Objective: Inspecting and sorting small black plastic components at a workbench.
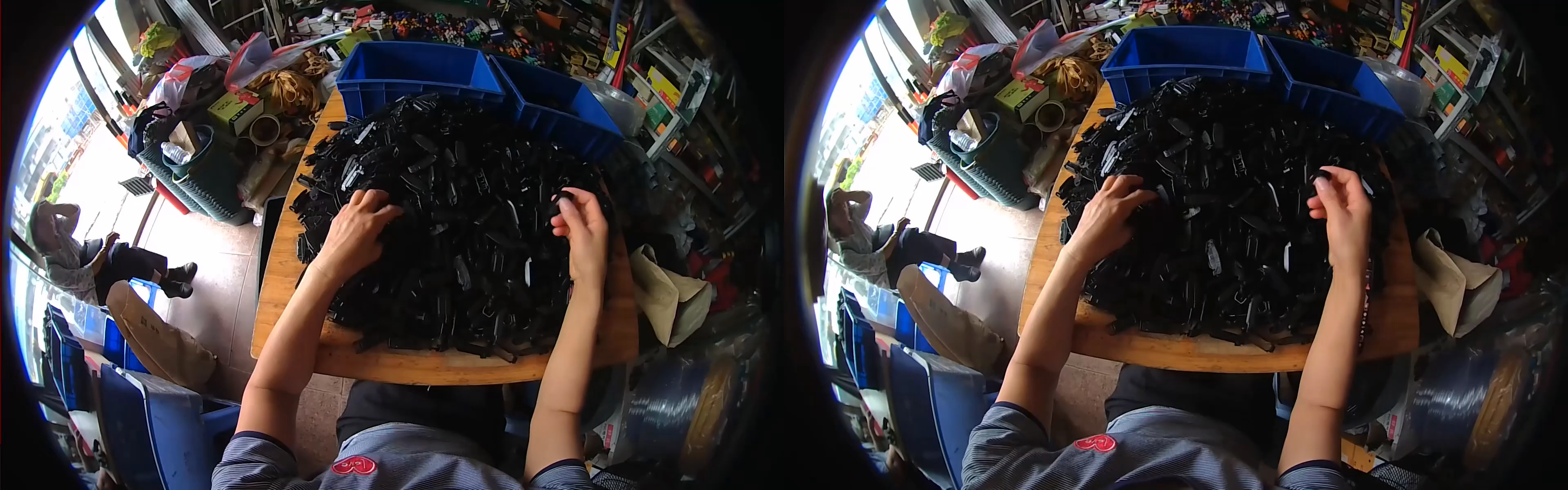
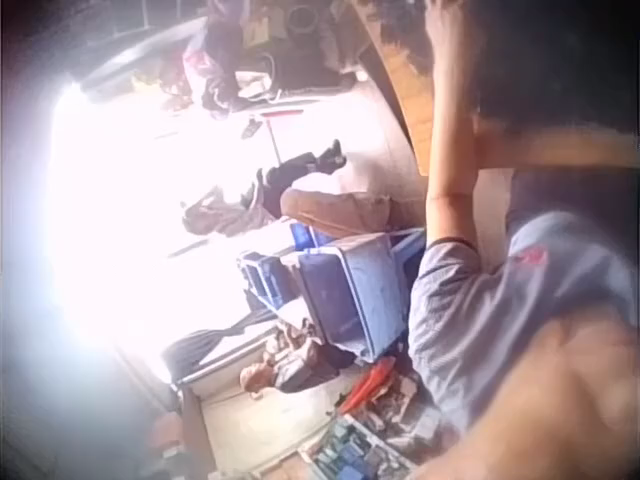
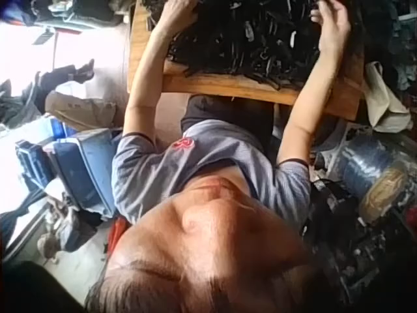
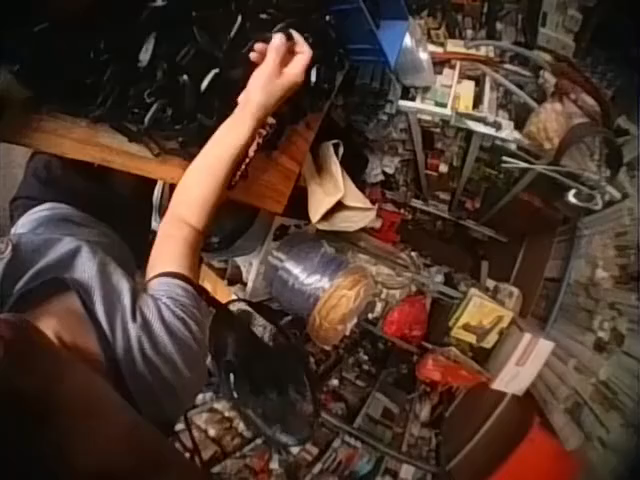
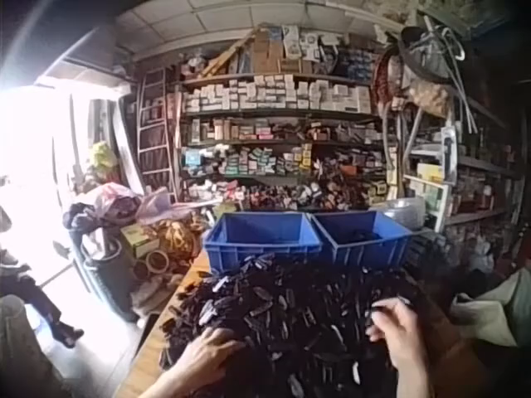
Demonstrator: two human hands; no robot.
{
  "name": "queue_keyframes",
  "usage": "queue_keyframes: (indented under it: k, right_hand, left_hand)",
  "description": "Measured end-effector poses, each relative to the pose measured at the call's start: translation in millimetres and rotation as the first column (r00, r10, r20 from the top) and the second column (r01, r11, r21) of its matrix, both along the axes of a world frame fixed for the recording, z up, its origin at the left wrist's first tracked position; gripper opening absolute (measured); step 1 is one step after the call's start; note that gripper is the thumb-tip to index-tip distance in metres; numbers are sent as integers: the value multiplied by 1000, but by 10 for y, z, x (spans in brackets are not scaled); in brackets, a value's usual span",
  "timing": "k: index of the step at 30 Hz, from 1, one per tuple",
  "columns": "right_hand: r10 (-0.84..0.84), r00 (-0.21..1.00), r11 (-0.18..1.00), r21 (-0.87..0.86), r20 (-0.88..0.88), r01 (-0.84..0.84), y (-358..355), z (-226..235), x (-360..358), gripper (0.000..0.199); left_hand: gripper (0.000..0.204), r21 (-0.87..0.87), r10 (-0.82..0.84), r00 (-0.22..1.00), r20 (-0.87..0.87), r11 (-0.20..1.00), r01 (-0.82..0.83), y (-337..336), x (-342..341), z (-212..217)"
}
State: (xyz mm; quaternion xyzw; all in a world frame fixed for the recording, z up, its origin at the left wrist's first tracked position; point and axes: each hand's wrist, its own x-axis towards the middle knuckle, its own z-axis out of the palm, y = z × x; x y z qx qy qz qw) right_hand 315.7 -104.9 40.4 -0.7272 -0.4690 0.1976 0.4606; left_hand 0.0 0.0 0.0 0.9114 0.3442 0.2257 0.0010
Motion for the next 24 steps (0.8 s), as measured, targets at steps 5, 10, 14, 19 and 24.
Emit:
queue_keyframes:
  k: [5,10,14,19,24]
  right_hand:
    - [609,242,793,591,-755,-151,-85,-76,-343,22]
    - [629,412,770,599,-659,-217,-125,-106,-1071,21]
    - [654,400,757,540,-642,-369,-195,-152,-1162,23]
    - [633,405,772,494,-660,-400,-197,-226,-1136,16]
    - [632,408,775,534,-659,-338,-196,-133,-1162,14]
  left_hand:
    - [37,67,-73,963,259,996,58,-50,133,4]
    - [31,-366,-185,764,618,792,488,-371,209,210]
    - [31,-412,-195,731,654,719,560,-475,218,280]
    - [31,-472,-91,661,745,628,619,-480,173,284]
    - [32,-407,-214,716,665,700,587,-500,184,352]
